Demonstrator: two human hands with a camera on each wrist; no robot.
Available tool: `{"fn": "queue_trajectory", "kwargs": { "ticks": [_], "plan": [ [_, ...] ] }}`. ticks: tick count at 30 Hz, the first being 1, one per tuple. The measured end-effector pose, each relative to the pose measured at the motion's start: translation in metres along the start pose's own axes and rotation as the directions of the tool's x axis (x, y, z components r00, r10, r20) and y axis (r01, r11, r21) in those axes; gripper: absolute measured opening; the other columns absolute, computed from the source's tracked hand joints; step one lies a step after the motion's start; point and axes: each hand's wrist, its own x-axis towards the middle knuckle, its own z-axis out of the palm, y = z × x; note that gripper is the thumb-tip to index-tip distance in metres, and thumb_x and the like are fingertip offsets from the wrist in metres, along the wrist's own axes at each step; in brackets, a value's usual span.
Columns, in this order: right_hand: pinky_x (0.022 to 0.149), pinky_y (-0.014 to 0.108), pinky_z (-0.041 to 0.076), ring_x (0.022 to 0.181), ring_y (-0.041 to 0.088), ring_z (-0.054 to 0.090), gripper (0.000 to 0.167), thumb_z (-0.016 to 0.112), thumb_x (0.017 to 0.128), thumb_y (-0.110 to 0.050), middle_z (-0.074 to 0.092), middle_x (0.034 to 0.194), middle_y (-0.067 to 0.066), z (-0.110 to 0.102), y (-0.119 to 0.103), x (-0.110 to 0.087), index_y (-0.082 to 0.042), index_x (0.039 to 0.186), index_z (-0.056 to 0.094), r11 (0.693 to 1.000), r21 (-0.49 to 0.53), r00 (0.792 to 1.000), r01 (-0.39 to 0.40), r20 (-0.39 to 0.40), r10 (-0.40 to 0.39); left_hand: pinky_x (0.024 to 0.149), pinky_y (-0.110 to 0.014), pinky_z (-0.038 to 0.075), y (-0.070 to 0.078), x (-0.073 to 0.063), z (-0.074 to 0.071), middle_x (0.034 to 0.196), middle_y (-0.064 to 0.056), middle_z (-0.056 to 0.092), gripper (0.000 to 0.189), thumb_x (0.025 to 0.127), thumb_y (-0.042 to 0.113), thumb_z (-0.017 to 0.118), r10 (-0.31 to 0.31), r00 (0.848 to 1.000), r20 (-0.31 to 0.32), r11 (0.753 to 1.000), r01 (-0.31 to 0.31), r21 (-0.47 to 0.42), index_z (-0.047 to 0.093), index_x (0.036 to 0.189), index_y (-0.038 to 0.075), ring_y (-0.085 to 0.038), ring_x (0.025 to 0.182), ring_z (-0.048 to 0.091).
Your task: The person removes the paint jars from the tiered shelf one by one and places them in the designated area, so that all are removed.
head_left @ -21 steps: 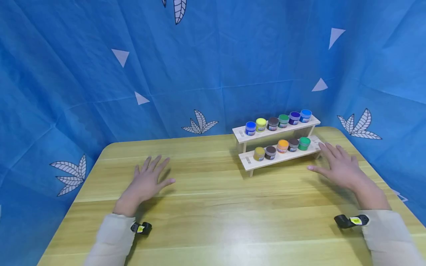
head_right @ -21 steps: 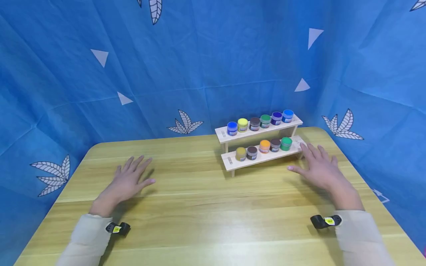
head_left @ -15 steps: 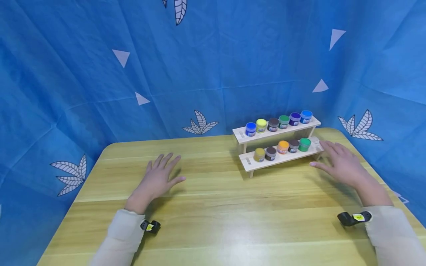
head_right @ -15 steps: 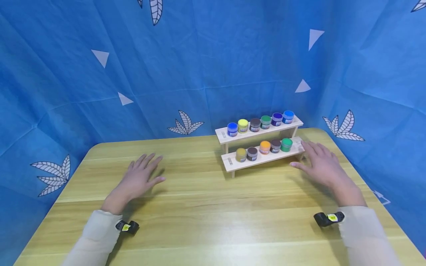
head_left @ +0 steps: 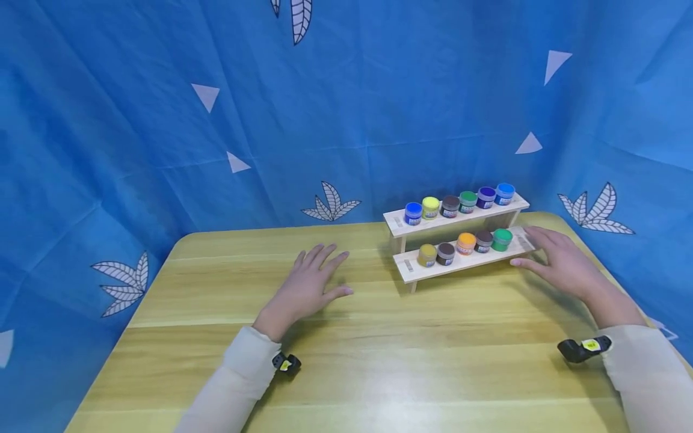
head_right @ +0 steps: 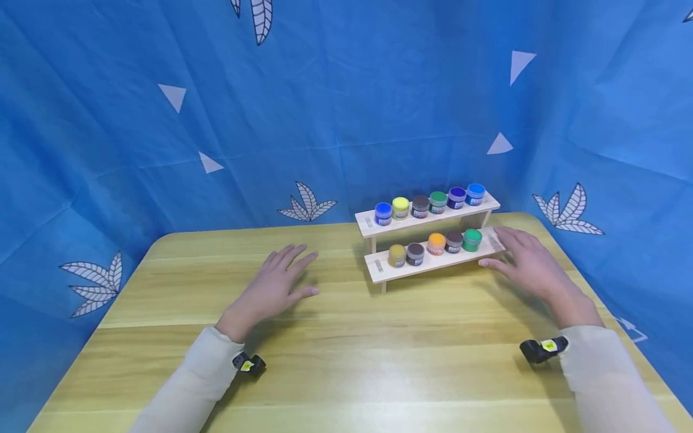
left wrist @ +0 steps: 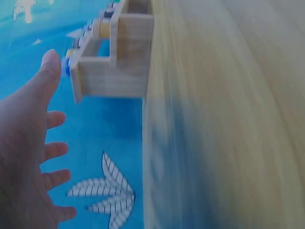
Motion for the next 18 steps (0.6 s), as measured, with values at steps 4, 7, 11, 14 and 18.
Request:
{"fn": "queue_trajectory", "kwargs": {
  "ticks": [4, 7, 11, 14, 18],
  "plan": [
    [0.100, 0.070, 0.027, 0.128, 0.055, 0.031, 0.085, 0.071, 0.088, -0.046, 0.039, 0.142, 0.033, 0.001, 0.001, 0.001, 0.004, 0.146, 0.036, 1.000, -0.004, 1.000, 0.006, 0.001, -0.006, 0.116, -0.057, 0.014, 0.015, 0.011, 0.004, 0.160, -0.005, 0.021, 0.080, 0.092, 0.074, 0.031, 0.054, 0.998, 0.015, 0.999, -0.054, -0.004, 0.027, 0.156, 0.026, -0.030, 0.147, 0.017],
    [0.101, 0.070, 0.027, 0.128, 0.055, 0.032, 0.084, 0.072, 0.088, -0.045, 0.041, 0.141, 0.033, 0.001, 0.002, 0.003, 0.005, 0.146, 0.038, 1.000, -0.007, 1.000, 0.016, 0.000, -0.016, 0.117, -0.055, 0.013, 0.026, 0.020, 0.006, 0.160, -0.004, 0.022, 0.080, 0.092, 0.074, 0.030, 0.084, 0.996, 0.020, 0.996, -0.084, -0.011, 0.026, 0.156, 0.027, -0.030, 0.147, 0.017],
    [0.100, 0.069, 0.028, 0.127, 0.055, 0.033, 0.082, 0.071, 0.088, -0.045, 0.042, 0.140, 0.033, 0.001, 0.004, 0.007, 0.005, 0.145, 0.039, 1.000, -0.006, 1.000, 0.016, 0.009, -0.016, 0.117, -0.053, 0.013, 0.038, 0.031, 0.009, 0.160, -0.005, 0.024, 0.081, 0.092, 0.075, 0.028, 0.119, 0.993, 0.025, 0.993, -0.119, -0.020, 0.027, 0.156, 0.026, -0.029, 0.147, 0.017],
    [0.100, 0.070, 0.028, 0.128, 0.055, 0.032, 0.082, 0.070, 0.089, -0.046, 0.041, 0.141, 0.033, 0.001, 0.005, 0.009, 0.004, 0.145, 0.038, 1.000, -0.007, 1.000, 0.008, 0.028, -0.007, 0.118, -0.052, 0.014, 0.046, 0.040, 0.011, 0.159, -0.005, 0.025, 0.083, 0.091, 0.076, 0.025, 0.145, 0.989, 0.037, 0.989, -0.145, -0.021, 0.027, 0.156, 0.025, -0.028, 0.147, 0.018],
    [0.100, 0.071, 0.027, 0.129, 0.056, 0.031, 0.080, 0.068, 0.090, -0.046, 0.039, 0.142, 0.033, 0.003, 0.007, 0.012, 0.003, 0.146, 0.038, 1.000, -0.003, 0.999, 0.010, 0.043, -0.010, 0.118, -0.048, 0.019, 0.058, 0.052, 0.013, 0.158, -0.003, 0.027, 0.083, 0.090, 0.077, 0.023, 0.175, 0.983, 0.051, 0.985, -0.173, -0.025, 0.027, 0.156, 0.027, -0.027, 0.145, 0.022]
  ]
}}
